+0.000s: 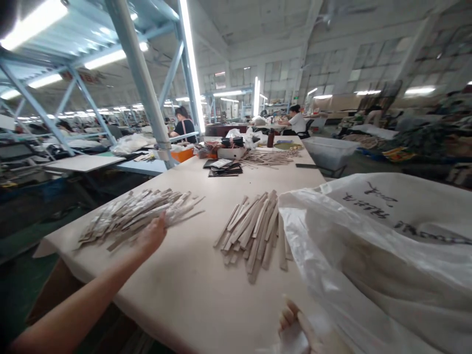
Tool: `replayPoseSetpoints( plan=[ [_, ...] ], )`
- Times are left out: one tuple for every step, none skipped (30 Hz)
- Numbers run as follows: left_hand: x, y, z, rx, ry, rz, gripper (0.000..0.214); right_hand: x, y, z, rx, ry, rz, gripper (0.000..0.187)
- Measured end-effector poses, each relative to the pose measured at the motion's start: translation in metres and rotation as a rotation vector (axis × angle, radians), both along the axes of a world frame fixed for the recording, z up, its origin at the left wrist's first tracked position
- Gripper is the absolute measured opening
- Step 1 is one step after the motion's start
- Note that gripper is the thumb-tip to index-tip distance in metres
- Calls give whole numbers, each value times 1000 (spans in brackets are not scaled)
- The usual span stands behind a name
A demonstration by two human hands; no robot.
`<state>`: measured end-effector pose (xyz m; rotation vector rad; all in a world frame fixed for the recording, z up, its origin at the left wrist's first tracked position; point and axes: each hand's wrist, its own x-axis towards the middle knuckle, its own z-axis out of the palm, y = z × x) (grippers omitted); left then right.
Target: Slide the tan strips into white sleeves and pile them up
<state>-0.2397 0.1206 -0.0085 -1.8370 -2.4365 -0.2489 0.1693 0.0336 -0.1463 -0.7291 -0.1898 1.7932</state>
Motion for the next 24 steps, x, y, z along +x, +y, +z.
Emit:
replayPoseSetpoints(
  plan=[
    [-15, 6, 1, -15, 15, 18, 57, -2, 0, 4, -29, 5, -15, 29],
    [-27, 12, 0, -37, 24, 19, 53, -4, -2, 10, -64, 10, -40, 28],
    [-36, 17, -2, -59, 28, 11, 47, -7, -4, 18, -97, 17, -68, 27],
    [-43, 22, -4, -77, 32, 5, 45, -11, -7, 29, -121, 17, -97, 26],
    [-46, 27, -7, -92, 37, -6, 45, -16, -8, 39, -132, 21, -116, 23],
    [-44, 32, -10, -79, 64, -11, 48, -21, -8, 50, -133, 30, -124, 21],
    [-38, 34, -13, -16, 120, -32, 52, -27, -7, 59, -128, 43, -116, 20],
    [-26, 33, -14, 74, 157, -107, 55, -33, -4, 67, -125, 72, -109, 20],
    [-9, 27, -14, 142, 144, -245, 56, -39, -1, 72, -118, 95, -92, 21],
    [13, 18, -12, 167, 65, -384, 53, -45, 1, 76, -103, 107, -66, 22],
    [39, 5, -10, 128, -60, -526, 47, -51, 3, 79, -92, 107, -40, 24],
    [67, -10, -7, 46, -221, -628, 41, -56, 4, 80, -79, 92, -14, 26],
    [98, -25, -6, -92, -380, -700, 36, -60, 4, 81, -61, 62, 7, 27],
    [127, -38, -6, -201, -536, -731, 33, -63, 3, 82, -33, 16, 20, 27],
    [154, -50, -8, -296, -694, -754, 31, -66, 2, 82, 11, -42, 28, 27],
    [178, -58, -12, -387, -851, -777, 30, -67, 0, 82, 65, -99, 31, 28],
    [197, -65, -17, -444, -1001, -751, 31, -67, -2, 83, 120, -144, 27, 28],
    [212, -69, -23, -474, -1126, -702, 28, -67, -4, 84, 165, -178, 25, 28],
    [222, -71, -29, -496, -1232, -633, 24, -66, -6, 84, 192, -188, 22, 27],
    [228, -73, -33, -509, -1315, -562, 22, -65, -8, 85, 201, -168, 17, 26],
    [231, -73, -36, -513, -1375, -497, 21, -63, -9, 86, 192, -125, 9, 26],
    [232, -74, -37, -510, -1416, -441, 22, -60, -10, 87, 169, -73, -4, 27],
    [230, -74, -36, -501, -1447, -396, 24, -57, -11, 87, 137, -26, -20, 28],
    [228, -75, -33, -484, -1473, -358, 25, -53, -12, 87, 97, 9, -33, 28]
  ],
)
